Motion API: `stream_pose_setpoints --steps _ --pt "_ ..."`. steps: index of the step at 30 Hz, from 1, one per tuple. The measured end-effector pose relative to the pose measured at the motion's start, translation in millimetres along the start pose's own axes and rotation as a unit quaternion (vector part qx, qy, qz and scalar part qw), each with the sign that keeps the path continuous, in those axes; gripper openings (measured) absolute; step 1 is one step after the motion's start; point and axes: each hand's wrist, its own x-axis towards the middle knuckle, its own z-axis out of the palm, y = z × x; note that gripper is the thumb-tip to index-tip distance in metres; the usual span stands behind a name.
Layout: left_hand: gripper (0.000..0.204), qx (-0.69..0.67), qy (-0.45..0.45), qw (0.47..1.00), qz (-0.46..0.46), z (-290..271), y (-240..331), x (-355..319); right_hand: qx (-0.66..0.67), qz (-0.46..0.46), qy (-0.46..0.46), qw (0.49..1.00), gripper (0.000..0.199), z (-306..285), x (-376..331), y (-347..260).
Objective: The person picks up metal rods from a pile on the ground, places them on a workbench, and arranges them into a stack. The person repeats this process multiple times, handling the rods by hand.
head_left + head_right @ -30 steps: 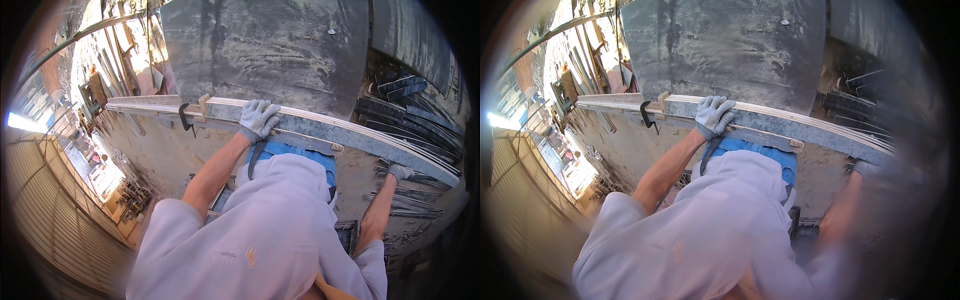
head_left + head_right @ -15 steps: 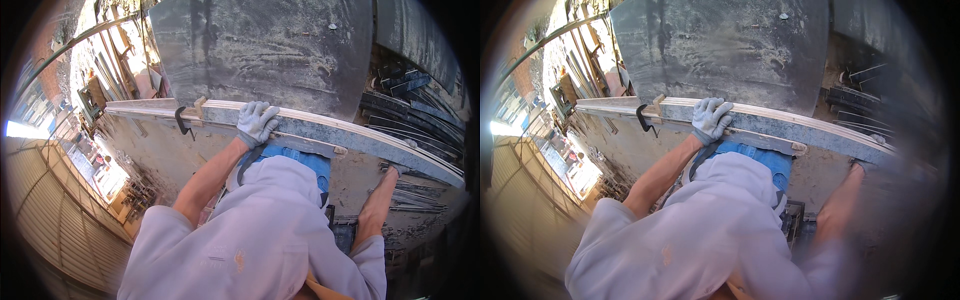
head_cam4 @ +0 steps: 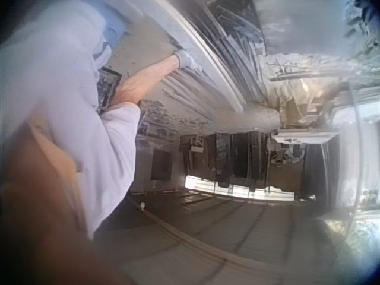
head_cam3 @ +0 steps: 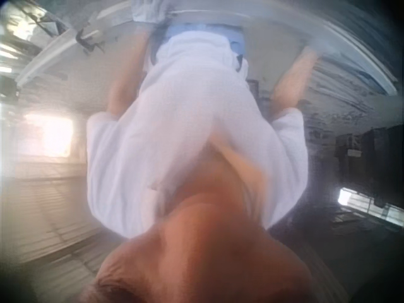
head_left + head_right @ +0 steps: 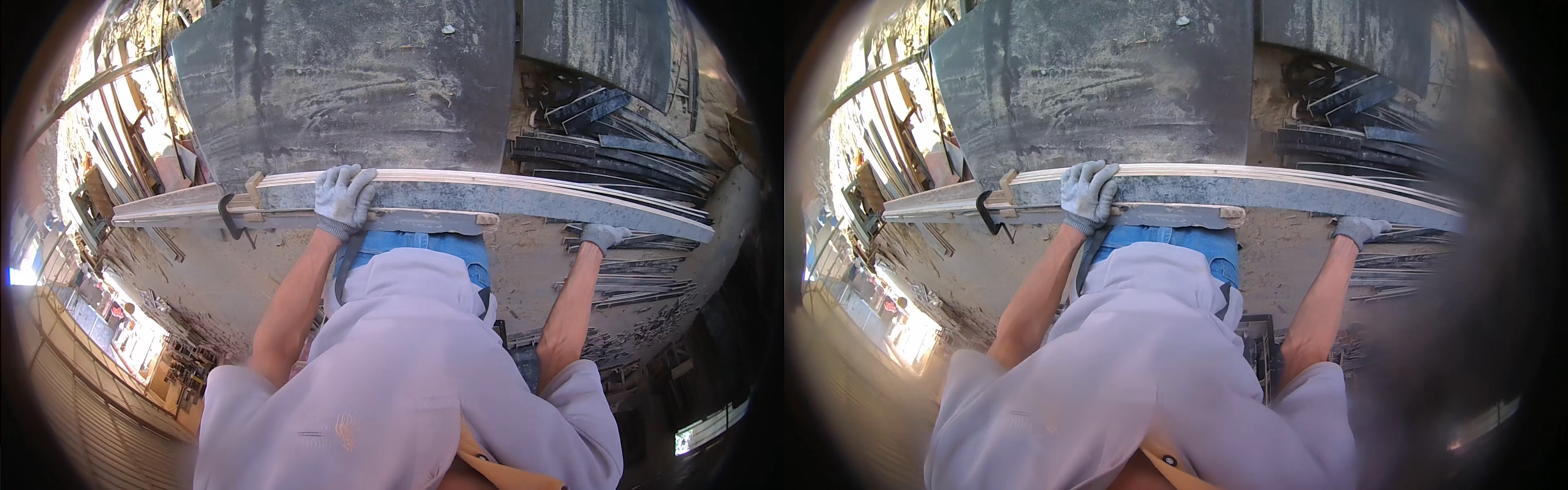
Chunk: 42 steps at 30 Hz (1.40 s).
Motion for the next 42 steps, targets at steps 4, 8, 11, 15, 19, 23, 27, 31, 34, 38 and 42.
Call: stream_pose_setpoints --steps 4,8,11,15,19,23,27,31,34,38,42 --pt "0.029 0.010 0.019 1.000 0.005 -3.1 4.9 3.8 0.012 -0.006 -0.009 1.000 0.093 15.1 -15.1 6.0" --pt "0.027 0.011 0.044 0.999 0.022 1.2 7.7 -1.9 0.027 -0.002 -0.027 0.999 0.094 19.2 -21.5 7.4" --pt "0.027 0.024 0.056 0.997 0.036 3.4 8.8 -4.3 0.021 0.010 -0.038 0.999 0.094 18.2 -20.7 8.9" --pt "0.026 0.032 0.072 0.996 0.047 6.3 11.6 -8.6 0.015 0.053 -0.084 0.995 0.096 5.3 -15.1 5.1" --pt "0.024 0.053 0.081 0.994 0.053 13.0 5.7 -11.2 -0.016 0.098 -0.095 0.991 0.094 -0.6 -33.5 -0.9" --pt "0.024 0.053 0.088 0.992 0.069 20.7 -1.5 -9.5 -0.295 0.139 -0.116 0.938 0.087 -31.8 -33.9 -28.3" --pt "0.024 0.069 0.109 0.990 0.051 22.7 -8.6 -26.0 -0.707 -0.418 -0.227 0.523 0.087 -11.2 -135.1 -39.7" --pt "0.023 0.061 0.109 0.989 0.076 25.5 -4.4 -17.4 -0.732 -0.609 -0.246 0.181 0.083 4.8 -119.3 -19.9" --pt "0.027 0.061 0.086 0.993 0.056 29.0 -7.7 -21.1 -0.761 -0.557 -0.300 0.144 0.056 21.2 -98.7 -16.5" --pt "0.025 0.070 0.107 0.990 0.063 30.7 -9.7 -23.5 -0.772 -0.535 -0.303 0.161 0.036 30.5 -115.1 -17.6" --pt "0.025 0.070 0.111 0.989 0.067 30.4 -7.7 -22.1 -0.762 -0.556 -0.291 0.161 0.037 28.6 -109.1 -13.8"
